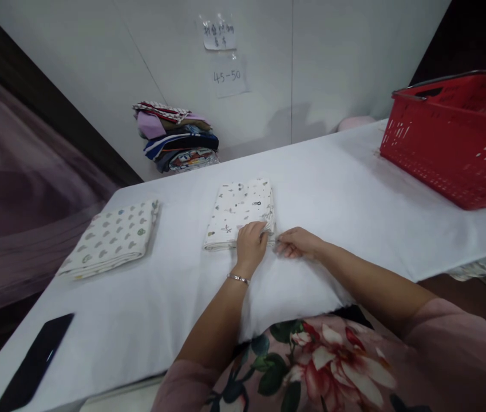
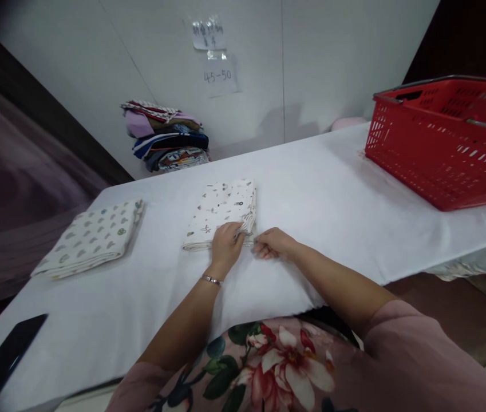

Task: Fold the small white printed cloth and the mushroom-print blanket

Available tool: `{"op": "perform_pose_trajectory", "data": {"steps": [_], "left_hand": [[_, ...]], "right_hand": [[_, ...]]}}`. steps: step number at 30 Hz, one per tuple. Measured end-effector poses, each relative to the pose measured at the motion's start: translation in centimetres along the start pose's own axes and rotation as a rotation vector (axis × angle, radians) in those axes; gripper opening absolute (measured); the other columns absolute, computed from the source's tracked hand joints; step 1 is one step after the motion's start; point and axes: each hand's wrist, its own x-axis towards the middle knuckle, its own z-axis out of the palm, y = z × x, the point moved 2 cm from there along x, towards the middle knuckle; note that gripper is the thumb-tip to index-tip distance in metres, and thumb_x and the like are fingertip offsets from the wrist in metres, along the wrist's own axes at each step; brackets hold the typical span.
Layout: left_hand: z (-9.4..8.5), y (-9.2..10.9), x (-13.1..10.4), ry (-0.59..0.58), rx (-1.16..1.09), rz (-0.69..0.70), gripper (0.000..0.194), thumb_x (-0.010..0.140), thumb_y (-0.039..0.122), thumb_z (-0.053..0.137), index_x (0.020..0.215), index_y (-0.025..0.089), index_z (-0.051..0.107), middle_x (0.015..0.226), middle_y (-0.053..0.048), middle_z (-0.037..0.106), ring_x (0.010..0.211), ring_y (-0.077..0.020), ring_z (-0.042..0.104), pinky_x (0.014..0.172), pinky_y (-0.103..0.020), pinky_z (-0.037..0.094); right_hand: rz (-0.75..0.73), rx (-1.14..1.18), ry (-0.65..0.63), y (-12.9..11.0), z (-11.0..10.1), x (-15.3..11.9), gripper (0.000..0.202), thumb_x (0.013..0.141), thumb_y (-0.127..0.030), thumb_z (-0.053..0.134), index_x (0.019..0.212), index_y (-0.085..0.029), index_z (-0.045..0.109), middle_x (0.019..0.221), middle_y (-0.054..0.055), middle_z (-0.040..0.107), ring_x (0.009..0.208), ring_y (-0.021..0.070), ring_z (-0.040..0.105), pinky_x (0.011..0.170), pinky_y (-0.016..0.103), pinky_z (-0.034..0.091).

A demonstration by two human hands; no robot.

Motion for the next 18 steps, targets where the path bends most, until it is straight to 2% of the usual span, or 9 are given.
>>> {"op": "perform_pose_trajectory", "data": {"steps": [5, 9, 12, 16, 18], "left_hand": [[0.0, 0.0, -0.1, 0.011, -0.001, 0.011, 0.022, 0.081, 0.015, 0.055, 0.102, 0.020, 0.058, 0.098, -0.005, 0.064, 0.095, -0.0200, 0.056, 0.082, -0.034, 0.041], [-0.1, 0.0, 0.0, 0.002, 0.001, 0.007, 0.021, 0.081, 0.016, 0.055, 0.102, 0.019, 0.058, 0.098, -0.005, 0.064, 0.094, -0.0195, 0.056, 0.082, -0.034, 0.041], [-0.2, 0.1, 0.1, -0.008, -0.006, 0.005, 0.022, 0.080, 0.015, 0.056, 0.101, 0.019, 0.058, 0.098, -0.005, 0.064, 0.094, -0.0195, 0.056, 0.082, -0.033, 0.041], [-0.2, 0.0, 0.0, -0.008, 0.003, 0.006, 0.023, 0.080, 0.014, 0.056, 0.102, 0.019, 0.058, 0.098, -0.005, 0.064, 0.094, -0.0194, 0.056, 0.082, -0.033, 0.042], [-0.1, 0.1, 0.0, -0.004, 0.013, 0.009, 0.023, 0.079, 0.014, 0.056, 0.102, 0.020, 0.058, 0.098, -0.004, 0.064, 0.093, -0.0192, 0.056, 0.081, -0.033, 0.042]], "right_hand": [[0.023, 0.149, -0.020, 0.4, 0.8, 0.8, 0.009, 0.083, -0.020, 0.056, 0.077, -0.014, 0.055, 0.065, 0.005, 0.067, 0.044, 0.0085, 0.057, 0.035, 0.016, 0.042], [-0.115, 0.067, 0.070, 0.4, 0.9, 1.1, 0.014, 0.079, -0.025, 0.062, 0.077, -0.018, 0.051, 0.068, 0.002, 0.066, 0.043, 0.0093, 0.057, 0.031, 0.017, 0.039], [-0.201, 0.014, 0.145, 0.2, 0.9, 1.2, 0.018, 0.076, -0.026, 0.064, 0.072, -0.018, 0.048, 0.060, 0.000, 0.063, 0.040, 0.0089, 0.055, 0.030, 0.016, 0.035], [-0.271, 0.064, 0.171, 0.0, 1.0, 1.4, 0.016, 0.071, -0.019, 0.062, 0.069, -0.019, 0.046, 0.045, -0.004, 0.055, 0.040, 0.0092, 0.052, 0.032, 0.016, 0.034], [-0.316, 0.112, 0.160, 0.0, 1.2, 1.4, 0.017, 0.066, -0.017, 0.063, 0.070, -0.019, 0.047, 0.044, -0.006, 0.054, 0.040, 0.0090, 0.051, 0.033, 0.016, 0.035]]}}
